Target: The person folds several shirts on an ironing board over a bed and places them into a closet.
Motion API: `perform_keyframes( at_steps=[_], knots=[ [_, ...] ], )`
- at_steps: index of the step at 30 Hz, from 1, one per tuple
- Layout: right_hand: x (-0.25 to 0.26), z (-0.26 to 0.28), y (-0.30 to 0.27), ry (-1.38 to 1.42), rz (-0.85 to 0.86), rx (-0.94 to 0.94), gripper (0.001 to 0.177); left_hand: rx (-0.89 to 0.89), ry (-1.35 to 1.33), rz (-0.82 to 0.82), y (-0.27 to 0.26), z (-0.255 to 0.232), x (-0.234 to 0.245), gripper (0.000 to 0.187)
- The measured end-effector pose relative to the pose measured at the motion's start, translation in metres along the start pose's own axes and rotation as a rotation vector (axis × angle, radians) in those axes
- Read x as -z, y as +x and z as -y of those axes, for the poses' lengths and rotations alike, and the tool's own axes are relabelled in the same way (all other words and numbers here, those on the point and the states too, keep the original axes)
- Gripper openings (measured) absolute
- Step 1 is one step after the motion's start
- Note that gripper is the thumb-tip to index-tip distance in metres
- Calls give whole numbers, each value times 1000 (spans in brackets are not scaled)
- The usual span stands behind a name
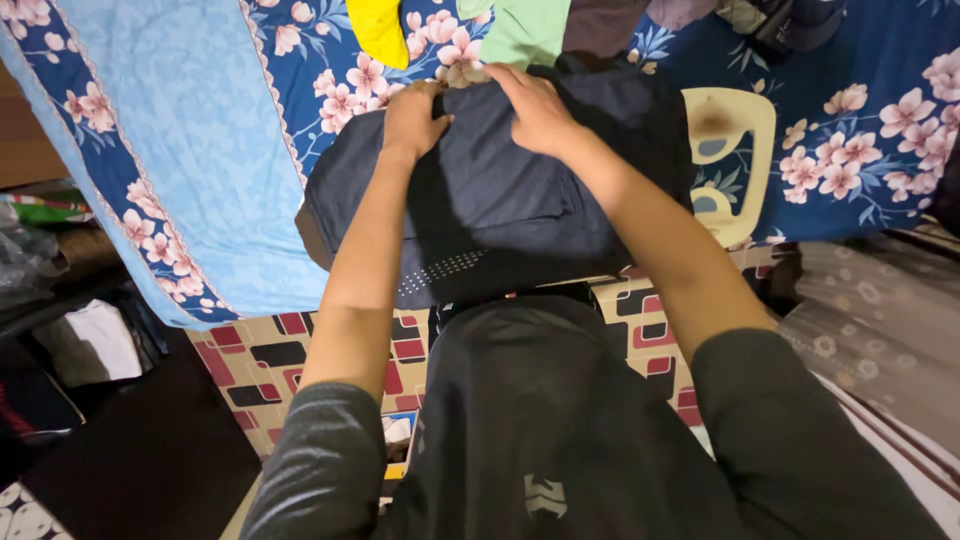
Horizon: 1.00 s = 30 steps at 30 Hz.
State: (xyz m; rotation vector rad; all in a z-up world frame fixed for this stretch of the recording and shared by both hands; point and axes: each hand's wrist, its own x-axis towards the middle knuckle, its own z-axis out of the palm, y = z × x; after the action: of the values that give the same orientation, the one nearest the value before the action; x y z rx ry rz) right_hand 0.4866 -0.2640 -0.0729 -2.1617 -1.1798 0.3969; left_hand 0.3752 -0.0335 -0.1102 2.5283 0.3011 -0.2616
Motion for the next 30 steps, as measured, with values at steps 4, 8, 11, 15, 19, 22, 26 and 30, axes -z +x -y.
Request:
perform_keyframes(
  at_steps=[4, 8, 11, 15, 19, 22, 26, 30],
  knots=[
    [-4, -28, 41, -145, 401, -102, 77, -188, -110, -191, -8, 4, 10, 30],
    [7, -53, 54, -496, 627, -137, 55, -180, -61, -156, -16, 10, 21, 32],
    [24, -70, 56, -748, 681, -79, 45, -235, -44, -53, -25, 21, 36, 41],
    [34, -111, 50, -964, 666, -67, 38, -337, -11, -7, -38, 52, 56, 53],
    [46, -163, 16, -1036, 400, -56, 17, -280, 66, 23, -63, 90, 71, 32],
    [76, -159, -11, -1002, 251, -21, 9, -257, 39, -27, -83, 97, 78, 28],
    [121, -87, -64, -971, -103, 151, 39, -312, 164, -150, -121, 82, 86, 30],
    [132, -18, -123, -757, -8, -78, 35, -381, 315, -208, -169, 60, 90, 35]
  ],
)
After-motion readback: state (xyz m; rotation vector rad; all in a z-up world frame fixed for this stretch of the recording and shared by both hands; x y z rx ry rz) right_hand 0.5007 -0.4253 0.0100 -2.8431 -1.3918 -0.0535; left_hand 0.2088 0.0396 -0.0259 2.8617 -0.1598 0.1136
